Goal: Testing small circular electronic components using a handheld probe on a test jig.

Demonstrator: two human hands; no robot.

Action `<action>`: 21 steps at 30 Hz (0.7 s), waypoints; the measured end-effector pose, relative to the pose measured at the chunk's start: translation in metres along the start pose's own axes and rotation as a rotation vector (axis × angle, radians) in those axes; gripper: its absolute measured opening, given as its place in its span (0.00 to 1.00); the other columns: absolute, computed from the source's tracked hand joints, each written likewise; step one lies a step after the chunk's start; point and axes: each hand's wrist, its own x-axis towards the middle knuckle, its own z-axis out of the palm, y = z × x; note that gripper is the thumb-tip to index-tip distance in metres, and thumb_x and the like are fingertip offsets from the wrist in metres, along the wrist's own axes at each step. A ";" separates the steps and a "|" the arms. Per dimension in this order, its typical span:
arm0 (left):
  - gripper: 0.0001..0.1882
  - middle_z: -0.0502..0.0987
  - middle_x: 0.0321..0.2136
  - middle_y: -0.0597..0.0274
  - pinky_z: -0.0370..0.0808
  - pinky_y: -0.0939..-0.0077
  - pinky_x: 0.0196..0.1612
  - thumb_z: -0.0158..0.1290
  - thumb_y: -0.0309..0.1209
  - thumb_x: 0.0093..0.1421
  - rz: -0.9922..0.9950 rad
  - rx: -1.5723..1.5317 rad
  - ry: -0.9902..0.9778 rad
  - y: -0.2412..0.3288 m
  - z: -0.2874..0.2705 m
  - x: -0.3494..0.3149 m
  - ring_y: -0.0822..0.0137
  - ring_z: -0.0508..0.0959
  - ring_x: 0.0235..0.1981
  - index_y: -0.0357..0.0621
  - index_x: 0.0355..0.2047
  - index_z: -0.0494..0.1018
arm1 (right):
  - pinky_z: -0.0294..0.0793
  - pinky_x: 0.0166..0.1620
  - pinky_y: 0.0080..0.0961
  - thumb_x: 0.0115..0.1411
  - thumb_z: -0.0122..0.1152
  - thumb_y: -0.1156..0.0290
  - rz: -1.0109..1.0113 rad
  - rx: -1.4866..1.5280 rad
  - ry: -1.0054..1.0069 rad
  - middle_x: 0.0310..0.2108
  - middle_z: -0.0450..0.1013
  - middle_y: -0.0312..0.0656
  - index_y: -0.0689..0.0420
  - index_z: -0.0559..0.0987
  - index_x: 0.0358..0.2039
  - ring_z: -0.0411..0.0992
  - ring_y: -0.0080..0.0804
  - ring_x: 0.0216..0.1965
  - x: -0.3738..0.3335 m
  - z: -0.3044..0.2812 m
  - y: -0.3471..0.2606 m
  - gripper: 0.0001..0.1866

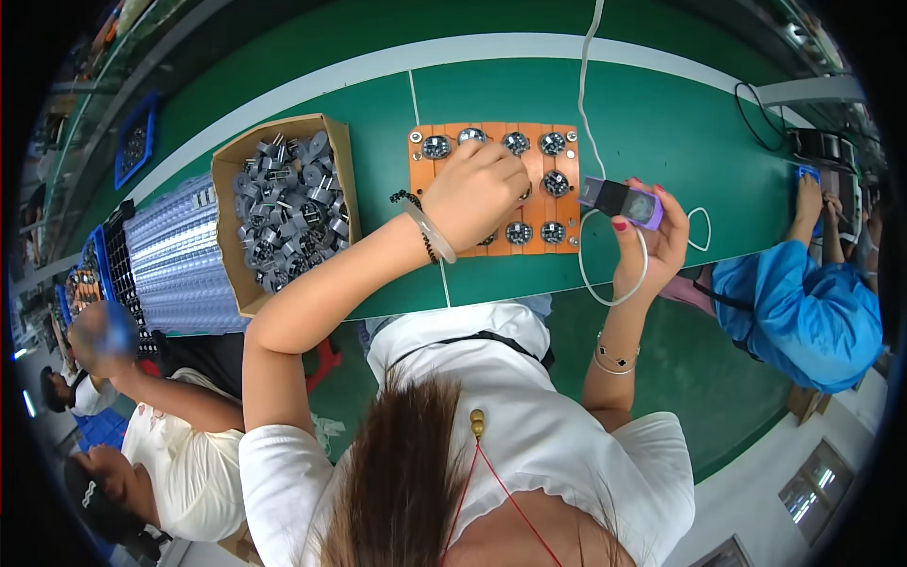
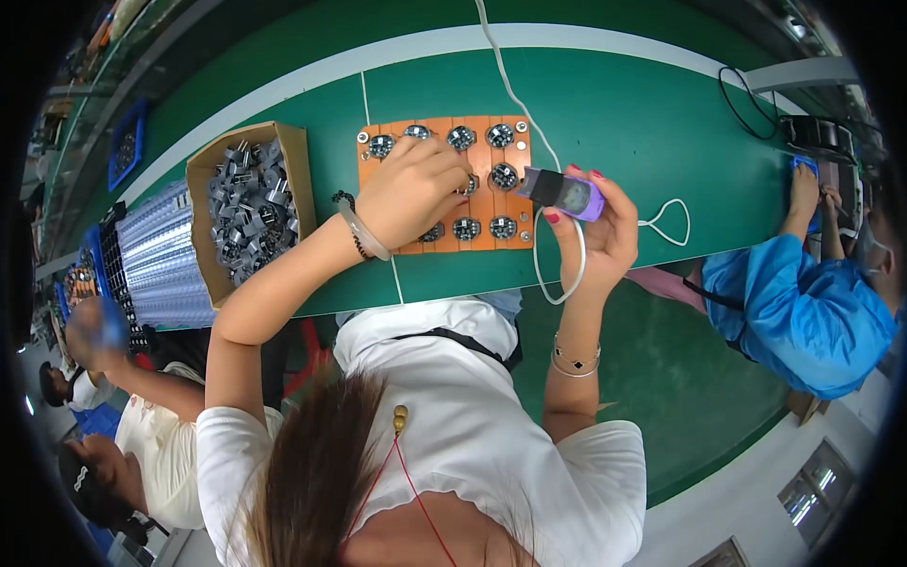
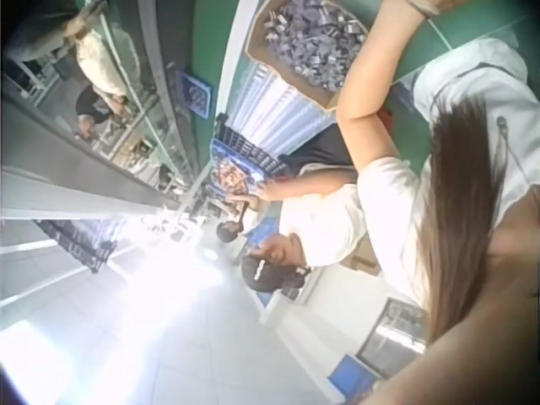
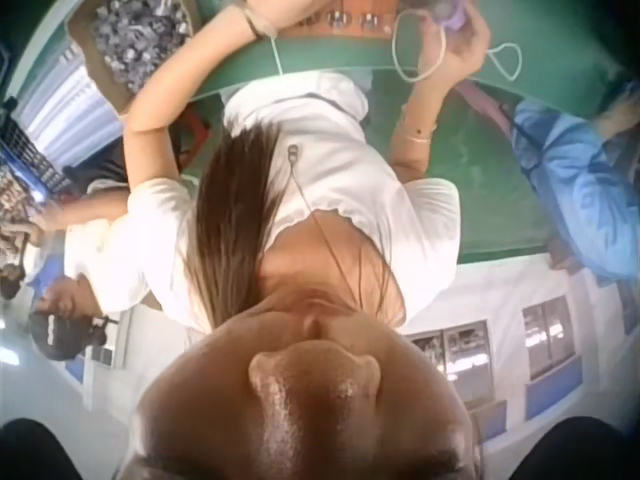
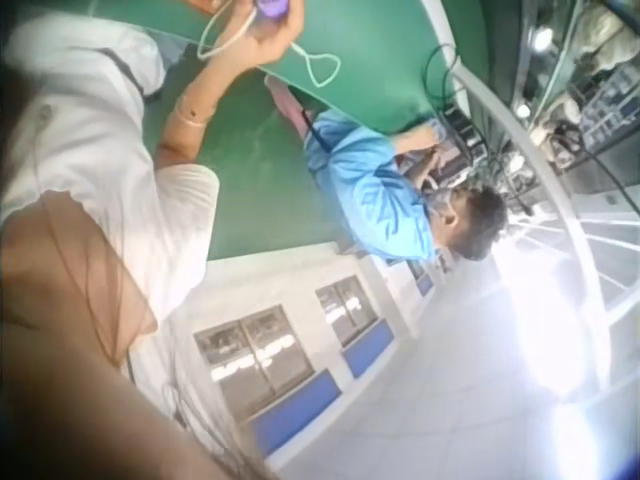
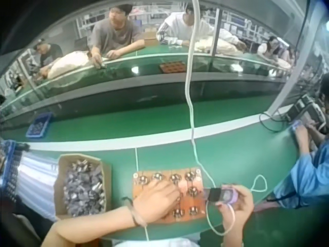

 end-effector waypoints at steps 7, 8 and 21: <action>0.11 0.72 0.33 0.62 0.66 0.69 0.42 0.59 0.29 0.46 -0.028 -0.020 0.194 0.003 -0.057 -0.018 0.61 0.72 0.39 0.43 0.31 0.72 | 0.71 0.50 0.31 0.47 0.68 0.79 -0.015 -0.067 -0.075 0.43 0.72 0.52 0.64 0.68 0.48 0.71 0.39 0.47 -0.011 -0.016 0.000 0.28; 0.11 0.72 0.33 0.62 0.66 0.69 0.42 0.59 0.29 0.47 -0.118 -0.013 0.156 0.005 -0.062 -0.026 0.61 0.72 0.39 0.43 0.31 0.72 | 0.71 0.50 0.32 0.47 0.68 0.79 -0.009 -0.081 -0.074 0.43 0.71 0.52 0.64 0.68 0.48 0.71 0.40 0.47 -0.013 -0.017 -0.001 0.28; 0.10 0.74 0.37 0.66 0.66 0.68 0.44 0.60 0.28 0.44 -0.187 0.017 0.142 0.045 -0.004 -0.061 0.62 0.72 0.41 0.44 0.29 0.74 | 0.69 0.50 0.34 0.45 0.70 0.79 -0.069 -0.080 -0.338 0.43 0.71 0.49 0.63 0.69 0.46 0.71 0.39 0.46 -0.020 -0.006 -0.002 0.27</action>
